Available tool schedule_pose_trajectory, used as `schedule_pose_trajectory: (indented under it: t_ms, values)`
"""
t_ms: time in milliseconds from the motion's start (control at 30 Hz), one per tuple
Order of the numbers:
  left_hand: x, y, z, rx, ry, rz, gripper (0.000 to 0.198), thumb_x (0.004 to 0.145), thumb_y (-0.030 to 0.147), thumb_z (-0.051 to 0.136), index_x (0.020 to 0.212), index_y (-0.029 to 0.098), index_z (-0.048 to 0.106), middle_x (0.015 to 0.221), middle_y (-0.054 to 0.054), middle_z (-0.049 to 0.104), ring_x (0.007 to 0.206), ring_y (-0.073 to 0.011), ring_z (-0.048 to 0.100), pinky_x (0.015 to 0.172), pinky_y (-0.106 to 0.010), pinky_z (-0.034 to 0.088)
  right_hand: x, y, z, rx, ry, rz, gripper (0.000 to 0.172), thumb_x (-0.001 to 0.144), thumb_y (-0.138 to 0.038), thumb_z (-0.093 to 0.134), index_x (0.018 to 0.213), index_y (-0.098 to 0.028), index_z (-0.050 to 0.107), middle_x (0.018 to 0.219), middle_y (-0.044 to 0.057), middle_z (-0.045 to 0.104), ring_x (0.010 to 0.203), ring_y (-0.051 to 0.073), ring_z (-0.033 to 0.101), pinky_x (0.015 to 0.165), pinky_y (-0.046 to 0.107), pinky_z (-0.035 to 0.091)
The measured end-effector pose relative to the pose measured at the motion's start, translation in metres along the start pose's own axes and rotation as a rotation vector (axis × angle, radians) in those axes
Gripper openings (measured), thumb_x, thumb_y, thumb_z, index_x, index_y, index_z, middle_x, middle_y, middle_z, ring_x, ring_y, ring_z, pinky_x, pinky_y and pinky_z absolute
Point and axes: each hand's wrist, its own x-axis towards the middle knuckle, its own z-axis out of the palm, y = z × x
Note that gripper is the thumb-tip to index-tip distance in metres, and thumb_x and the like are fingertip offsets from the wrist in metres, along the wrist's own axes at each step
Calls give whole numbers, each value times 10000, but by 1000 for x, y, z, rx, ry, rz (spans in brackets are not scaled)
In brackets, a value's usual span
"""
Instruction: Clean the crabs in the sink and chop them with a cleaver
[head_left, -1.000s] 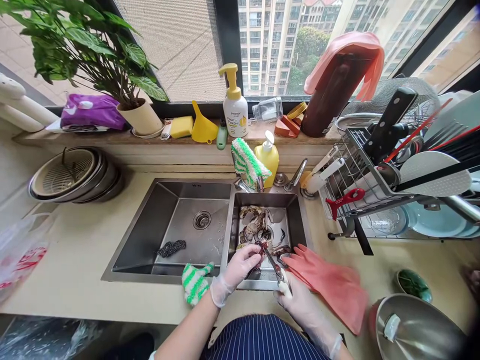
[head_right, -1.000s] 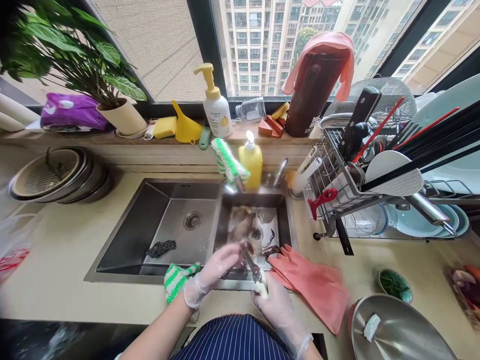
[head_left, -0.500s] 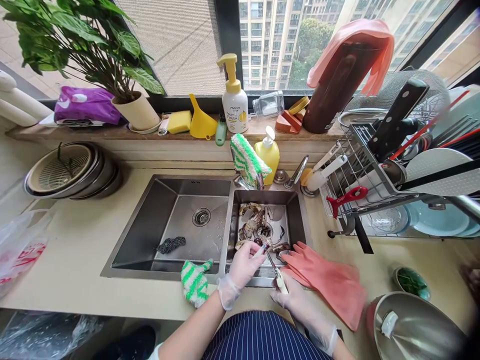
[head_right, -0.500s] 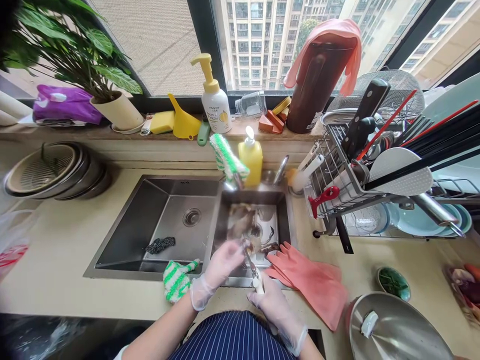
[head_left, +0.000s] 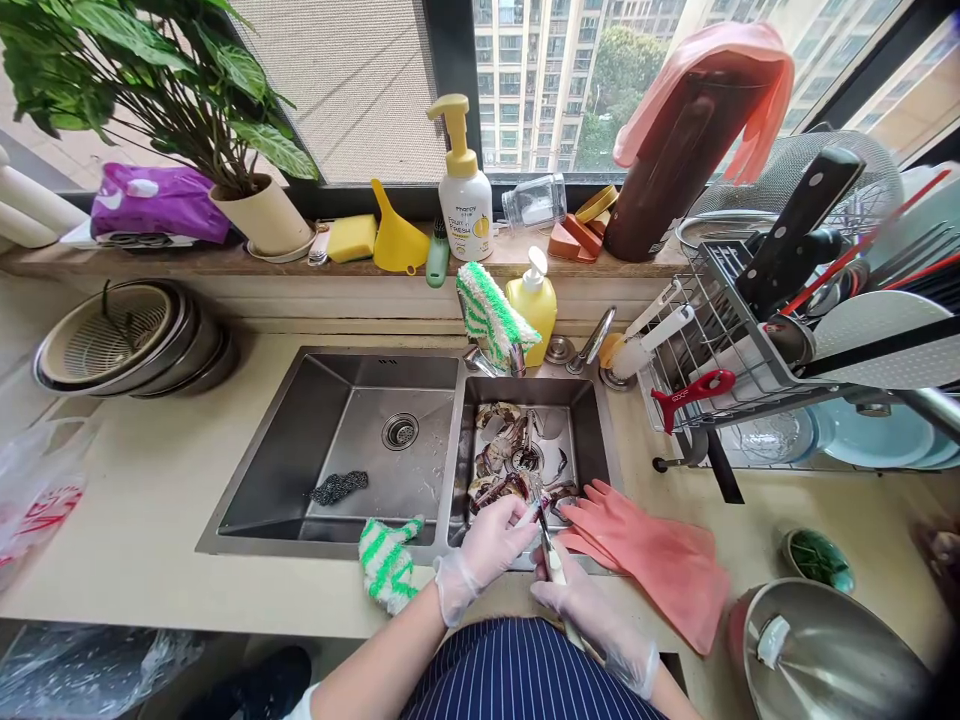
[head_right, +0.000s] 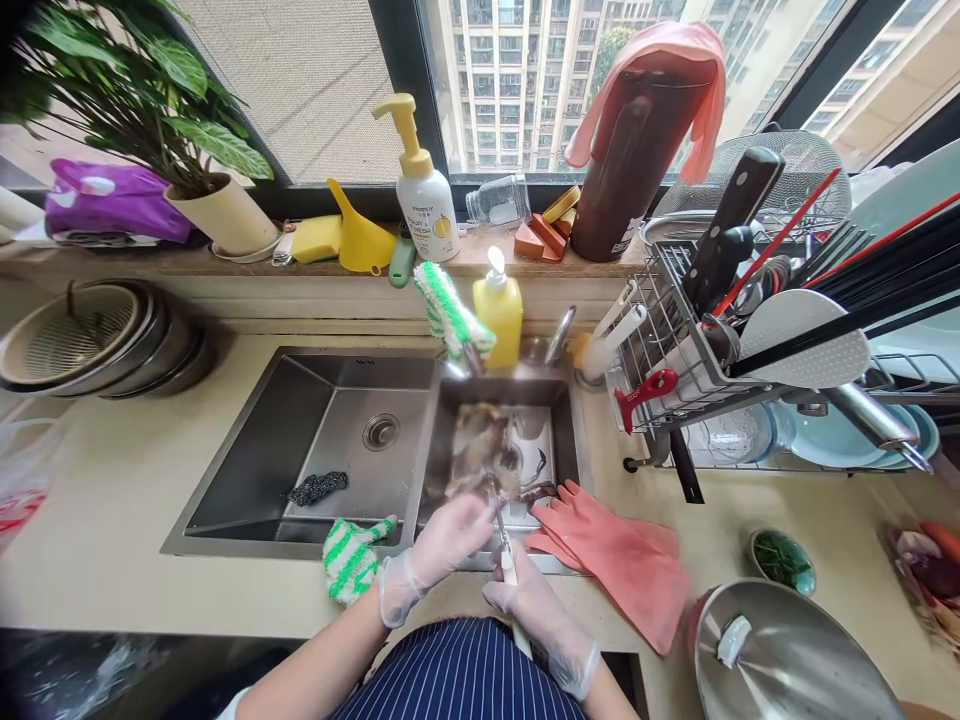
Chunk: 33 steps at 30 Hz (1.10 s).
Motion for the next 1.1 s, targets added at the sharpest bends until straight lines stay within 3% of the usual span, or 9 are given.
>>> schedule_pose_trajectory:
  t_ms: [167, 467, 633, 833, 1100]
  values:
    - [1, -6, 1, 6, -16, 1, 146, 740, 320, 565, 717, 199, 488, 605, 67, 461, 539, -100, 420, 539, -217, 338, 3, 14, 6, 85, -80, 108, 357, 548, -172, 558, 892, -258, 593, 731, 16, 547, 745, 230, 501, 662, 351, 402]
    - [-4, 0, -4, 153, 16, 52, 161, 778, 324, 536, 693, 194, 491, 637, 35, 510, 620, -124, 454, 586, -219, 351, -6, 25, 16, 228, -166, 134, 466, 546, -297, 614, 979, -207, 465, 835, -8, 485, 732, 167, 455, 689, 304, 368]
    - [-4, 1, -4, 294, -15, 82, 138, 781, 262, 494, 668, 200, 443, 650, 26, 510, 625, -129, 455, 612, -235, 341, -9, 30, 25, 204, -95, 147, 479, 580, -278, 564, 1036, -199, 441, 823, -11, 477, 731, 172, 451, 700, 314, 358]
    - [-2, -6, 2, 343, -21, 100, 167, 788, 252, 491, 655, 208, 401, 657, 24, 484, 629, -132, 446, 616, -244, 330, -2, 39, 31, 11, -4, 168, 445, 455, -123, 448, 889, -217, 435, 752, -25, 451, 714, 169, 432, 674, 307, 327]
    - [3, -10, -4, 349, 3, 151, 169, 807, 300, 492, 678, 209, 431, 676, 11, 515, 621, -140, 445, 605, -251, 327, 8, 44, 26, 74, -2, 146, 436, 409, -102, 415, 828, -225, 413, 748, -39, 425, 687, 139, 392, 626, 272, 294]
